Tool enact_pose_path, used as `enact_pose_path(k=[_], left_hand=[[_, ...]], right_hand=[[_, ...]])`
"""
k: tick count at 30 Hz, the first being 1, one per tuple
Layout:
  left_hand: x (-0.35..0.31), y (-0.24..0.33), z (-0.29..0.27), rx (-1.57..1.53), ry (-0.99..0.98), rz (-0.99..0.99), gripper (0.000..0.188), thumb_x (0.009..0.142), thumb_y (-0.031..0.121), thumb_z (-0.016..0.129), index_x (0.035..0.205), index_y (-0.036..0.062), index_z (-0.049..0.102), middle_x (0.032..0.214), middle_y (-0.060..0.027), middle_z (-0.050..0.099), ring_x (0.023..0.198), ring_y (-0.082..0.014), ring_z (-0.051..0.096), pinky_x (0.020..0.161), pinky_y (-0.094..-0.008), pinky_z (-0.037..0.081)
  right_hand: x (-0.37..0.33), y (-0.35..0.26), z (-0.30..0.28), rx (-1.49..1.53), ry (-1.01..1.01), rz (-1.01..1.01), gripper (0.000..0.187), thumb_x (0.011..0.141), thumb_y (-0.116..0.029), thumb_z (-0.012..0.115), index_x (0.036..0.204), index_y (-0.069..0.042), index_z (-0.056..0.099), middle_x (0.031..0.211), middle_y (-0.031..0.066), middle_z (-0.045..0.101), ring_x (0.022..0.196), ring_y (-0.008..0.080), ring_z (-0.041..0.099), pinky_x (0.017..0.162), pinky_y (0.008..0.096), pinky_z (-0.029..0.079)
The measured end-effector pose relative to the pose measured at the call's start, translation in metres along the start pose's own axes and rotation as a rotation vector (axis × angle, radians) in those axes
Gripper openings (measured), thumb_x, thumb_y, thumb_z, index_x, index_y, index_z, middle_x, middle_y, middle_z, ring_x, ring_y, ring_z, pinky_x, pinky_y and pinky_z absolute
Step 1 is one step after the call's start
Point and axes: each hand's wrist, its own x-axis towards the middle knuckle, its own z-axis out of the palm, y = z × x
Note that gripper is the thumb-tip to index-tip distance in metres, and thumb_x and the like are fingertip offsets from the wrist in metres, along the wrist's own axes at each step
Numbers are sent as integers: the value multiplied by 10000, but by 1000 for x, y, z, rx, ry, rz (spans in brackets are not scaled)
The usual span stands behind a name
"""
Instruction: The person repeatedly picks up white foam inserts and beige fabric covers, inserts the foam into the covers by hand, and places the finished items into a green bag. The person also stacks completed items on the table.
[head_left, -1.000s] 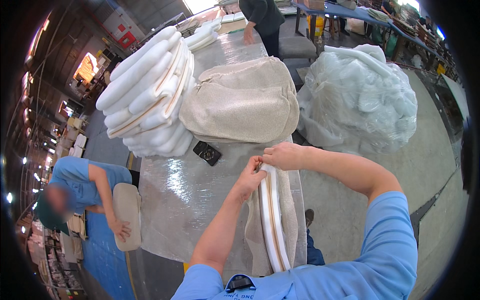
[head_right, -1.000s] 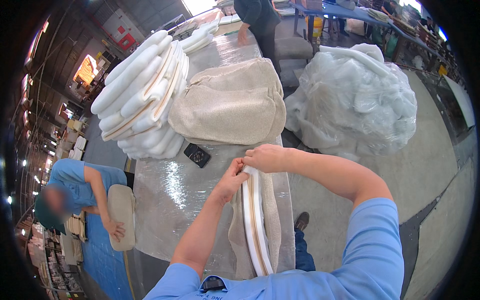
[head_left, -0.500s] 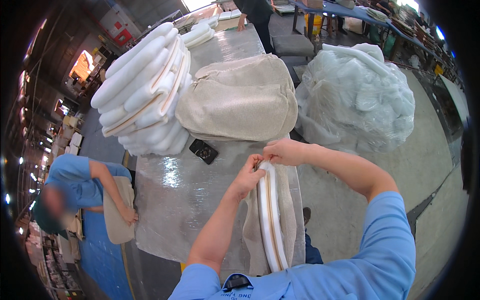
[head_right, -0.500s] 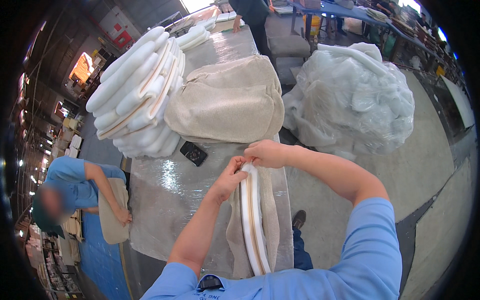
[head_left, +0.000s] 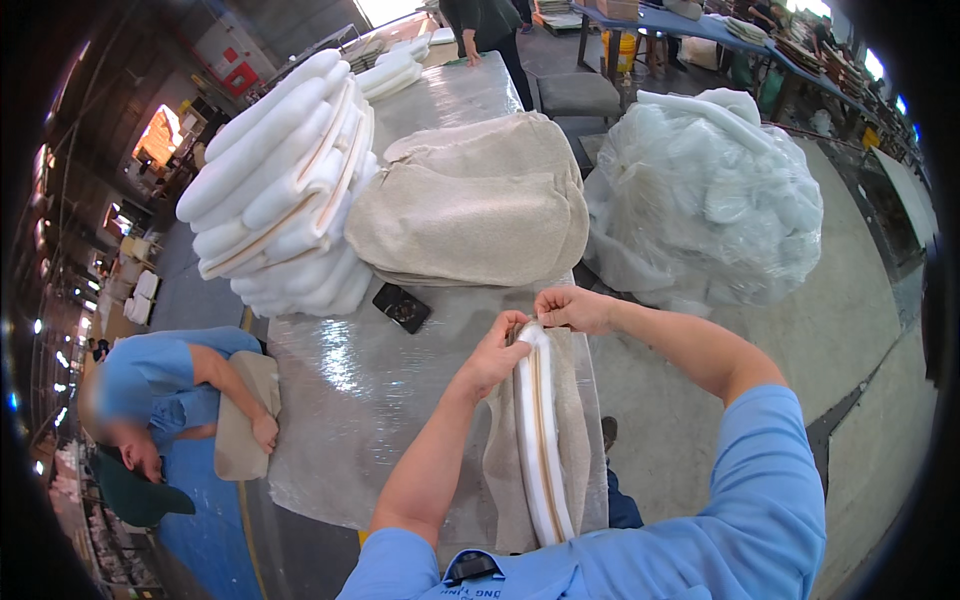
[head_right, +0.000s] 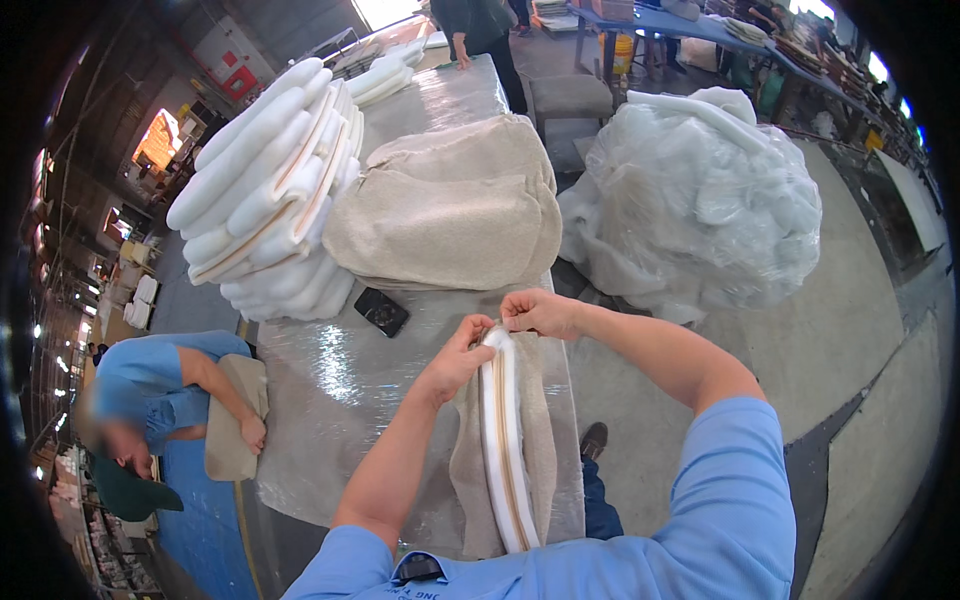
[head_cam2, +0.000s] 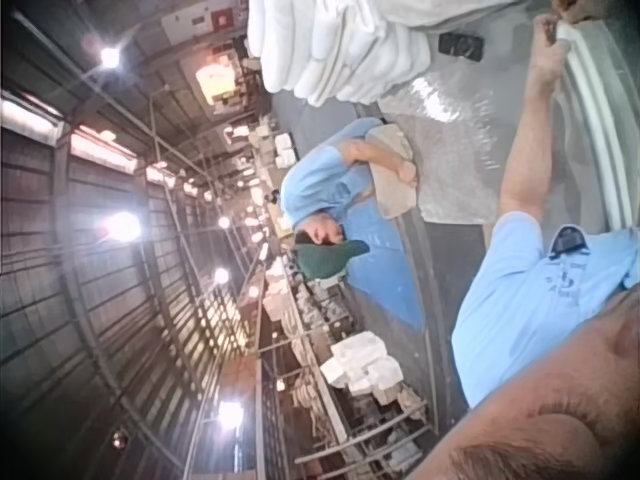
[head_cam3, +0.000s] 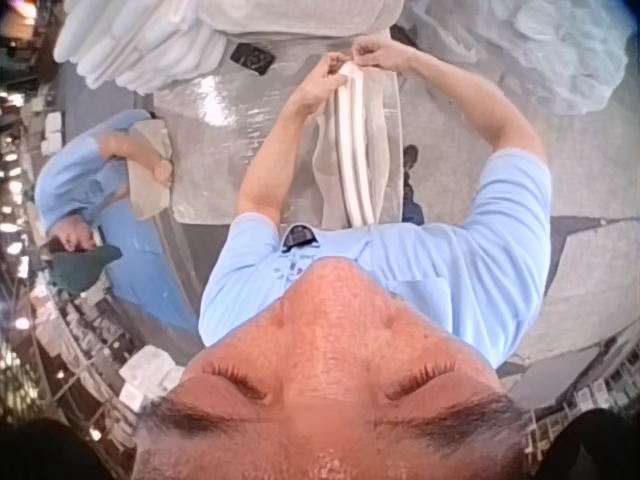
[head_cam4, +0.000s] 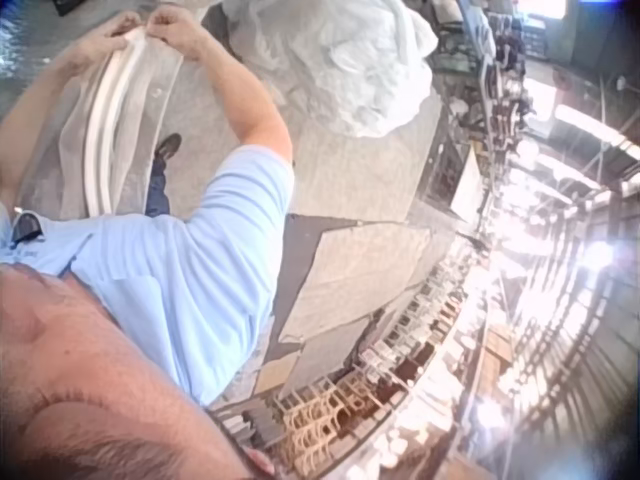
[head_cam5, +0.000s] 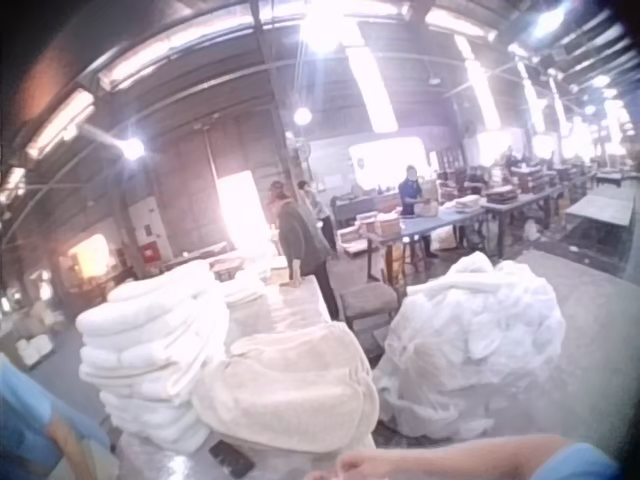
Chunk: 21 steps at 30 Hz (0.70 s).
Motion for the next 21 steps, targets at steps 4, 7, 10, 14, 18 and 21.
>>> enact_pose_path(k=[4,7,10,14,18,21], left_hand=[[-1,-7,-5,-2,10,2,495,960,96,636,1429,68,482,1302,-81,565,1244,-189,533,1122,-341,399],[0,-10,-6,-33,-6,14,499,961,100,638,1432,60,478,1305,-78,565,1245,-190,534,1129,-342,396],[2,-7,-4,-40,-12,23,515,959,97,636,1445,53,472,1329,-83,567,1270,-194,532,1142,-343,390],[-2,-8,-9,-17,26,32,541,952,93,634,1465,54,467,1361,-96,569,1309,-206,524,1162,-352,377],[1,0,-4,17,-17,-11,550,941,101,639,1464,67,473,1362,-104,571,1323,-213,516,1174,-367,367],[3,-2,-9,34,-60,15,548,940,115,644,1461,83,478,1354,-97,573,1315,-212,514,1172,-368,364]], right_hand=[[-4,-7,13,-256,93,-198,95,1016,-128,713,1029,-75,635,920,-18,616,881,108,596,777,319,492],[-12,-31,17,-734,92,-410,109,977,-107,717,1056,-81,647,943,34,635,922,198,667,803,375,527],[-13,-51,21,-1207,-2,-452,171,935,-79,708,1095,-95,650,1009,95,655,990,311,706,835,444,549],[-11,-69,37,-1497,-125,-411,214,911,-67,690,1116,-99,636,1064,116,660,1032,357,709,847,488,550],[-9,-60,15,-1355,-155,-495,166,945,-86,700,1091,-78,621,976,101,632,918,287,700,765,437,526],[-4,-47,4,-706,-135,-42,145,967,-72,683,1093,-80,612,909,85,617,866,236,663,759,392,508]])
